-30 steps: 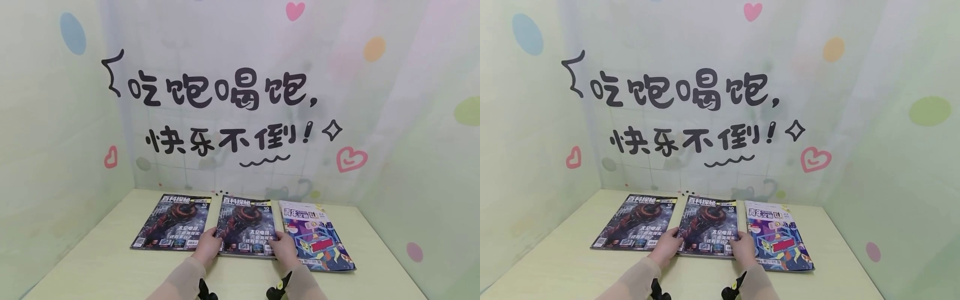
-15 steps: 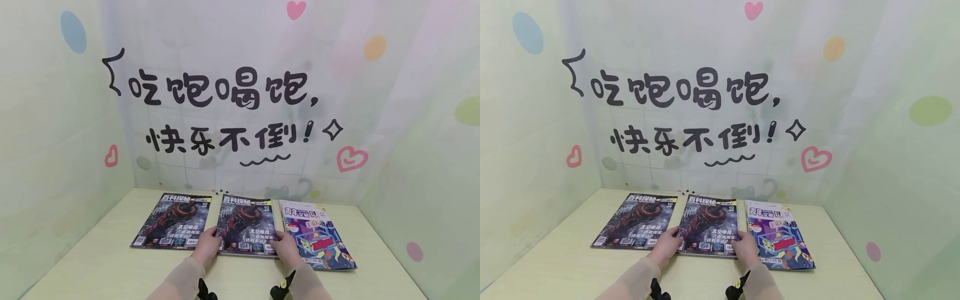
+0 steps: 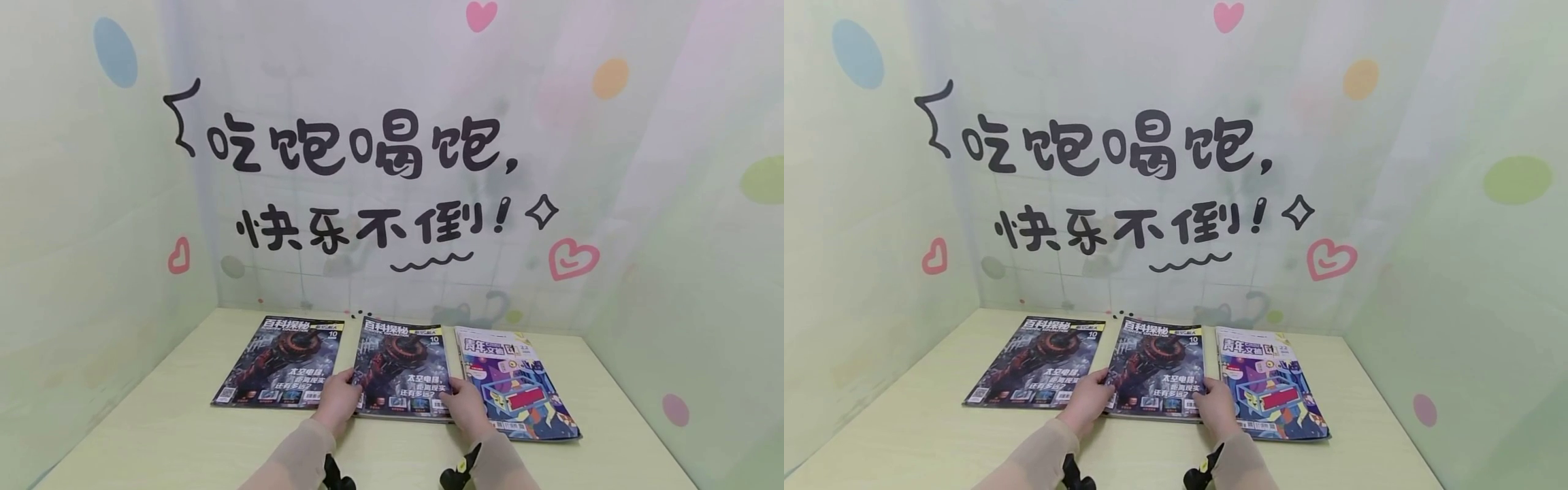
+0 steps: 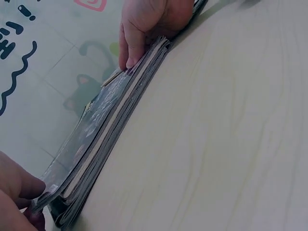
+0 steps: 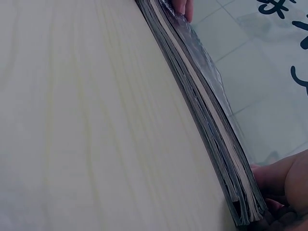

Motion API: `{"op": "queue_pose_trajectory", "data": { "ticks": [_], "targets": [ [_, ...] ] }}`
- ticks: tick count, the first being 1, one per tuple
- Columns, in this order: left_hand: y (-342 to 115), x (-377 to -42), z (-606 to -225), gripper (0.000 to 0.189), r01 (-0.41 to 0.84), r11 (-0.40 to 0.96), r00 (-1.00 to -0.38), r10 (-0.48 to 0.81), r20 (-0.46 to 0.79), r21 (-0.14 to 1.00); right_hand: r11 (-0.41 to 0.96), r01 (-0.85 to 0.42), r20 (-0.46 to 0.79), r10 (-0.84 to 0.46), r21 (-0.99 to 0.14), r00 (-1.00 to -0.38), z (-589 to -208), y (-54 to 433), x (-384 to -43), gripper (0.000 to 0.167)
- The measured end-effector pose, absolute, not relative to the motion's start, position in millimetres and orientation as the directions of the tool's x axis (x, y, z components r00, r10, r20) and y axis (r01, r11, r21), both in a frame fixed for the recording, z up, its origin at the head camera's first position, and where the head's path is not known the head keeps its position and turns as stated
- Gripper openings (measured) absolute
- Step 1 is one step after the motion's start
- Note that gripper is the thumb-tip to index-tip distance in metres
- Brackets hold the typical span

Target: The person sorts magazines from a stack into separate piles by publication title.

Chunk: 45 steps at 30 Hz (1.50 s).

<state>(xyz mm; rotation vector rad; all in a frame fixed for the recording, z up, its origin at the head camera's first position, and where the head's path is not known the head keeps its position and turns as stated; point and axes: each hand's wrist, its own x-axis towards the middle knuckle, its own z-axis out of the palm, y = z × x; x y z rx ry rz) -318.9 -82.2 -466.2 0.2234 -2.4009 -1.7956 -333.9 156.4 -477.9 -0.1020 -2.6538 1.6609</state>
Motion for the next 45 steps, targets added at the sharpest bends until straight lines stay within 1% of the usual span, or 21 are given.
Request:
{"op": "queue_pose_trajectory", "data": {
  "ticks": [5, 8, 10, 12, 14, 18, 23, 27, 34, 40, 45],
  "targets": [
    [-81.7, -318.2, -461.0, 0.047, -0.015, 0.329, -0.983, -0.18, 0.047, 0.944, 0.439, 0.054, -0.028, 0.066, -0.897, -0.997, -478.5, 155.5, -333.7, 0.047],
    [-82.2, -318.9, -458.5, 0.047, -0.028, 0.339, -0.985, -0.169, 0.031, 0.94, 0.435, 0.063, -0.035, 0.072, -0.898, -0.997, -478.4, 155.0, -333.2, 0.048],
    [-82.4, -319.1, -457.5, 0.049, -0.058, 0.317, -0.986, -0.167, -0.004, 0.947, 0.425, 0.07, -0.043, 0.073, -0.902, -0.996, -477.6, 154.7, -332.6, 0.048],
    [-82.3, -318.7, -456.6, 0.052, -0.073, 0.25, -0.988, -0.151, -0.035, 0.966, 0.413, 0.08, -0.054, 0.075, -0.907, -0.996, -476.8, 154.5, -332.2, 0.048],
    [-82.1, -318.3, -457.4, 0.055, -0.08, 0.144, -0.99, -0.131, -0.061, 0.986, 0.406, 0.082, -0.057, 0.073, -0.91, -0.996, -475.8, 154.3, -331.8, 0.048],
    [-82.7, -318.2, -461.5, 0.061, -0.088, -0.013, -0.991, -0.103, -0.089, 0.996, 0.401, 0.092, -0.066, 0.077, -0.911, -0.995, -474.7, 154.3, -331.8, 0.047],
    [-84.7, -319.2, -466.4, 0.062, -0.114, -0.12, -0.988, -0.093, -0.126, 0.986, 0.387, 0.116, -0.09, 0.086, -0.915, -0.992, -471.0, 154.0, -332.0, 0.048],
    [-87.2, -318.9, -467.3, 0.062, -0.12, -0.175, -0.986, -0.095, -0.138, 0.977, 0.377, 0.119, -0.094, 0.082, -0.919, -0.992, -466.7, 152.5, -332.5, 0.049],
    [-88.5, -319.1, -466.9, 0.06, -0.151, -0.196, -0.98, -0.103, -0.173, 0.969, 0.384, 0.109, -0.073, 0.107, -0.917, -0.992, -461.5, 149.3, -332.9, 0.05],
    [-89.7, -320.1, -466.7, 0.061, -0.167, -0.194, -0.977, -0.096, -0.188, 0.967, 0.329, 0.109, -0.089, 0.073, -0.938, -0.993, -454.8, 150.3, -331.0, 0.051],
    [-90.7, -320.1, -467.2, 0.06, -0.142, -0.172, -0.985, -0.074, -0.157, 0.975, 0.257, 0.121, -0.115, 0.037, -0.959, -0.993, -453.9, 153.9, -331.3, 0.051]
  ]
}}
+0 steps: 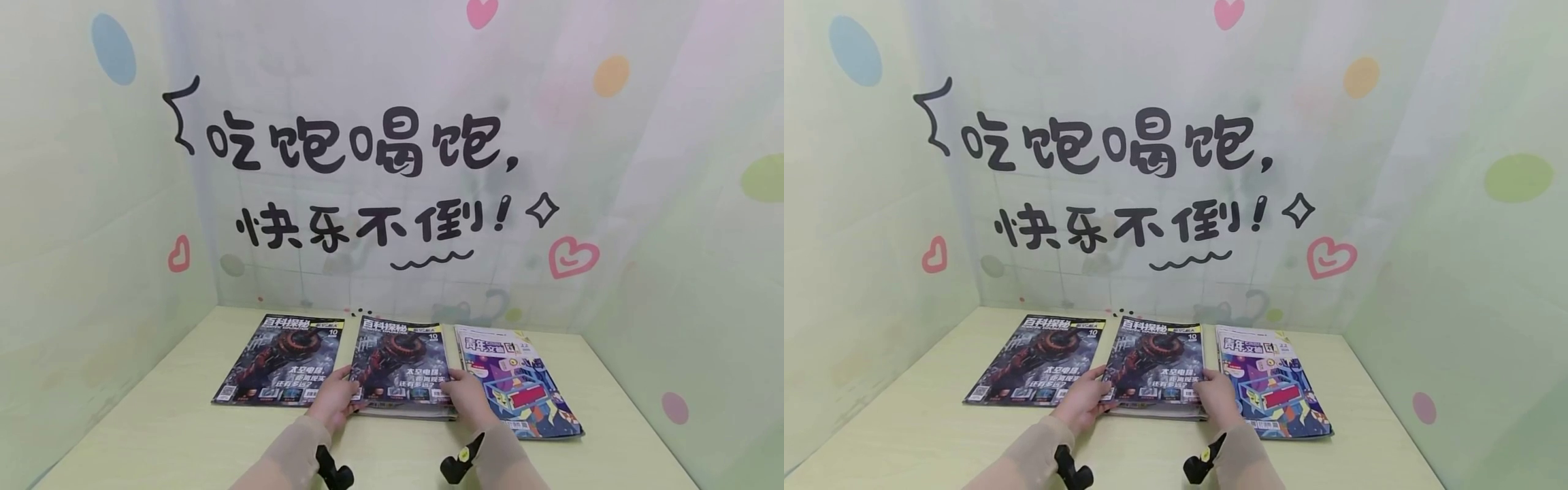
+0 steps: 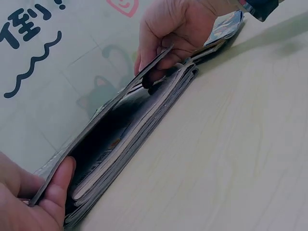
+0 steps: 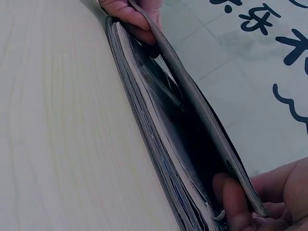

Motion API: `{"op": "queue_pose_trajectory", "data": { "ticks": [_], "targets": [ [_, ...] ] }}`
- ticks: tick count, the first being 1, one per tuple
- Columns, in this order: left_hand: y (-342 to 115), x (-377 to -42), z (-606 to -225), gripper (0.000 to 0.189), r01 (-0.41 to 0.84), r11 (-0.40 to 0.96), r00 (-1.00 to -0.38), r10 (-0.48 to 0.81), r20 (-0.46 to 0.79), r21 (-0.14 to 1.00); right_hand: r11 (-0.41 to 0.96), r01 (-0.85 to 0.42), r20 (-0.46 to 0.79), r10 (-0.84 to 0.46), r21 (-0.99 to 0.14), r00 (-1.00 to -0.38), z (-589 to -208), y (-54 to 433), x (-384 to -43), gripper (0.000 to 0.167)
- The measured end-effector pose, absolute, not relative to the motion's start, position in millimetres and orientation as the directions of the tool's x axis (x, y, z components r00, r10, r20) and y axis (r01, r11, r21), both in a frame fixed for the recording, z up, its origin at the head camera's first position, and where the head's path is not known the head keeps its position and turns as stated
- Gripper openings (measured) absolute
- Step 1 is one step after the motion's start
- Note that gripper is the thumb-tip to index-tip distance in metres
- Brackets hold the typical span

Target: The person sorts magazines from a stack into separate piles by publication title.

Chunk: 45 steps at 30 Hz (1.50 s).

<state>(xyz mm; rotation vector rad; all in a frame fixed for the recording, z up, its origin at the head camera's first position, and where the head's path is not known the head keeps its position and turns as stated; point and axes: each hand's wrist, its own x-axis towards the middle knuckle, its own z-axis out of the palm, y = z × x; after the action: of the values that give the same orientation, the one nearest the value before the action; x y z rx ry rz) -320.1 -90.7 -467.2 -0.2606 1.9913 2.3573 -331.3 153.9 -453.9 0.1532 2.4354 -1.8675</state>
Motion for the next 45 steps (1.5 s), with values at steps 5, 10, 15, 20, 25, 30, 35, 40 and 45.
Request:
{"op": "queue_pose_trajectory", "data": {
  "ticks": [5, 10, 15, 20, 25, 30, 35, 40, 45],
  "targets": [
    [-92.7, -321.3, -468.1, 0.057, -0.132, -0.114, -0.99, -0.04, -0.137, 0.985, 0.187, 0.136, -0.134, 0.019, -0.973, -0.991, -458.7, 158.5, -333.4, 0.052],
    [-95.0, -323.3, -469.6, 0.063, -0.133, -0.081, -0.991, -0.017, -0.135, 0.988, 0.116, 0.18, -0.179, 0.012, -0.977, -0.984, -460.5, 159.9, -334.9, 0.057],
    [-95.9, -322.3, -470.6, 0.067, -0.145, -0.068, -0.989, 0.005, -0.145, 0.987, 0.116, 0.196, -0.194, 0.026, -0.974, -0.981, -460.2, 158.2, -331.9, 0.058],
    [-98.7, -319.1, -467.4, 0.064, -0.111, -0.104, -0.994, -0.003, -0.112, 0.988, 0.097, 0.165, -0.164, 0.022, -0.981, -0.986, -458.5, 157.2, -328.6, 0.058],
    [-105.3, -315.4, -459.3, 0.064, -0.099, -0.11, -0.995, -0.002, -0.1, 0.989, 0.122, 0.102, -0.101, 0.018, -0.987, -0.995, -454.3, 153.2, -327.2, 0.06],
    [-122.8, -311.9, -454.3, 0.064, -0.107, -0.099, -0.994, -0.003, -0.108, 0.989, 0.166, 0.029, -0.028, 0.009, -0.986, -1.0, -450.8, 139.3, -325.3, 0.06],
    [-153.8, -309.7, -455.8, 0.063, -0.109, -0.073, -0.994, -0.018, -0.111, 0.991, 0.142, 0.001, -0.009, -0.058, -0.99, -0.998, -447.0, 114.8, -323.4, 0.059],
    [-190.0, -306.0, -456.5, 0.062, -0.131, -0.052, -0.991, -0.034, -0.133, 0.99, 0.02, 0.005, -0.008, -0.163, -1.0, -0.987, -444.7, 84.1, -323.4, 0.057],
    [-226.1, -301.6, -453.0, 0.064, -0.169, -0.049, -0.985, -0.037, -0.171, 0.984, -0.089, 0.084, -0.061, -0.237, -0.992, -0.97, -445.8, 51.7, -322.2, 0.059]
  ]
}}
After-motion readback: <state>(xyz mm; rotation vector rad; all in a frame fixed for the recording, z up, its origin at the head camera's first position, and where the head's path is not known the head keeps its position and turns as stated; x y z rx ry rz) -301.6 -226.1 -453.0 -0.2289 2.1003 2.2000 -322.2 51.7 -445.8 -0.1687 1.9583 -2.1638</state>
